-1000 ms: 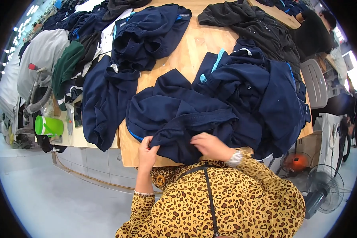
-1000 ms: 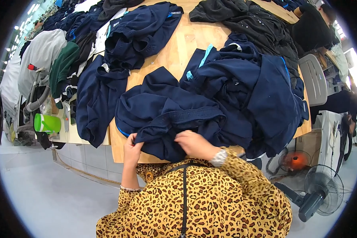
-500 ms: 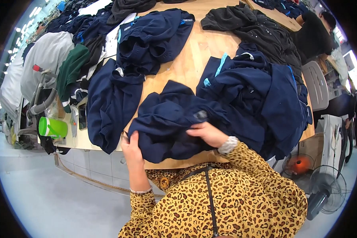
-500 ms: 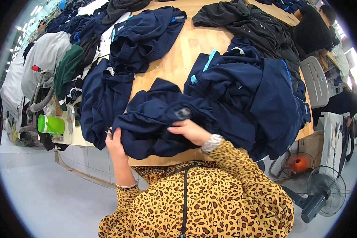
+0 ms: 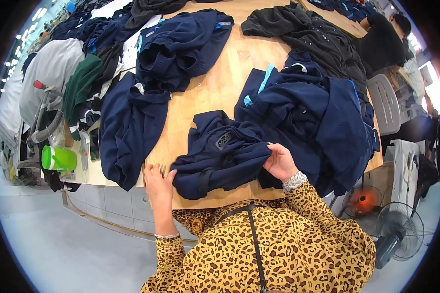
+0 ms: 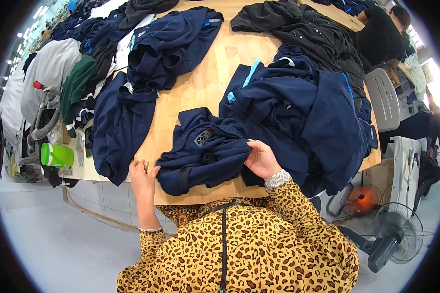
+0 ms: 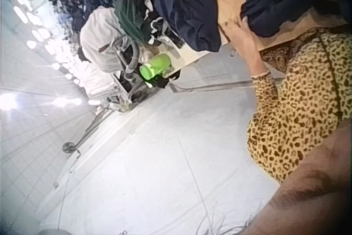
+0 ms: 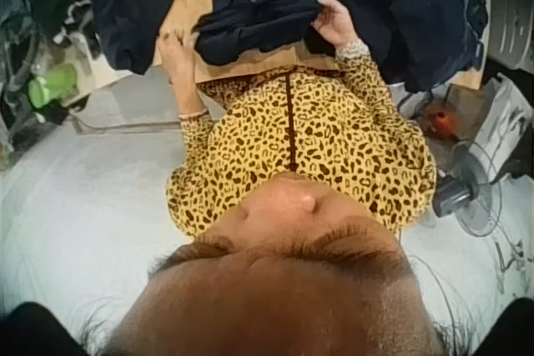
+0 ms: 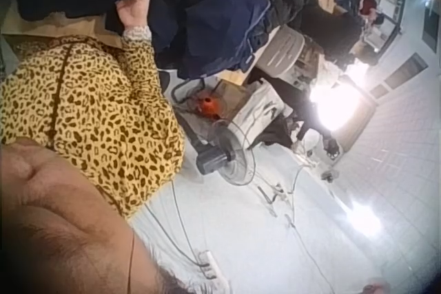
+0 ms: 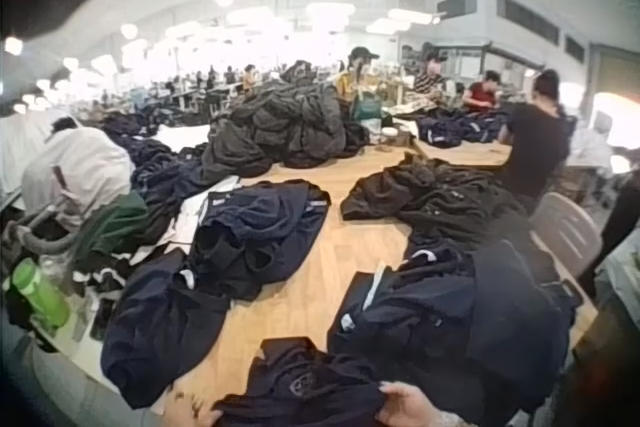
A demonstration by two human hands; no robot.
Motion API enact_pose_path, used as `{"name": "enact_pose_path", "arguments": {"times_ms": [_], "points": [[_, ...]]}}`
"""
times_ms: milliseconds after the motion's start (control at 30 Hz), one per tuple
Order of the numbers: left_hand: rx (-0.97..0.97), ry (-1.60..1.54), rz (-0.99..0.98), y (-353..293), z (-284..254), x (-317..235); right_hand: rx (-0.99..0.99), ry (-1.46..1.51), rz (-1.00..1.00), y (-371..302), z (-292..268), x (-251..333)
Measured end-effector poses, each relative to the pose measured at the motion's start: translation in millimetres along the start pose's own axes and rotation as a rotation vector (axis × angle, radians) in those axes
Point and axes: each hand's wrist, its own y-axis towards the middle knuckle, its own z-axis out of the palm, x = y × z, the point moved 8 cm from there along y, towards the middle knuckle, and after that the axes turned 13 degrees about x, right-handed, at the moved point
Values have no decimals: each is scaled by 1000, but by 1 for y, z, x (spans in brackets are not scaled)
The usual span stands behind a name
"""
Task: The recorder uses thread nippers to trim loose threads from navy blue garments and inspects them for quality.
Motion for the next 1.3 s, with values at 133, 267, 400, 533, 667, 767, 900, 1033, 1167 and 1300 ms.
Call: {"name": "enact_pose_path", "arguments": {"times_ms": [133, 267, 400, 533, 667, 767, 900, 1033, 1167, 1300], "points": [[-20, -303, 353, -21, -9, -72, -2, -108, -3, -6, 2, -3], [389, -214, 530, -30, 50, -141, 41, -162, -22, -9, 14, -5], [364, -634, 398, 3, 54, -115, -45, -323, -52, -11, 9, -3], [248, -1955, -140, 35, 45, -10, -122, -441, -41, -16, -12, -8], [199, -2158, -112, 38, 32, 48, -179, -463, -62, -16, -12, -6], [129, -2189, -78, 33, 21, 73, -171, -552, -51, -17, 7, -4], [149, -2134, -34, 25, 7, 77, -312, -1127, -272, -25, 13, 6], [114, -2134, -98, 15, 5, 81, -154, -1598, -759, -32, 113, 1], [142, -2139, -112, 11, 7, 66, 394, -1604, -402, 31, 132, -81], [219, -2216, -121, -3, 2, 27, -102, -655, 438, 81, 60, -129]]}}
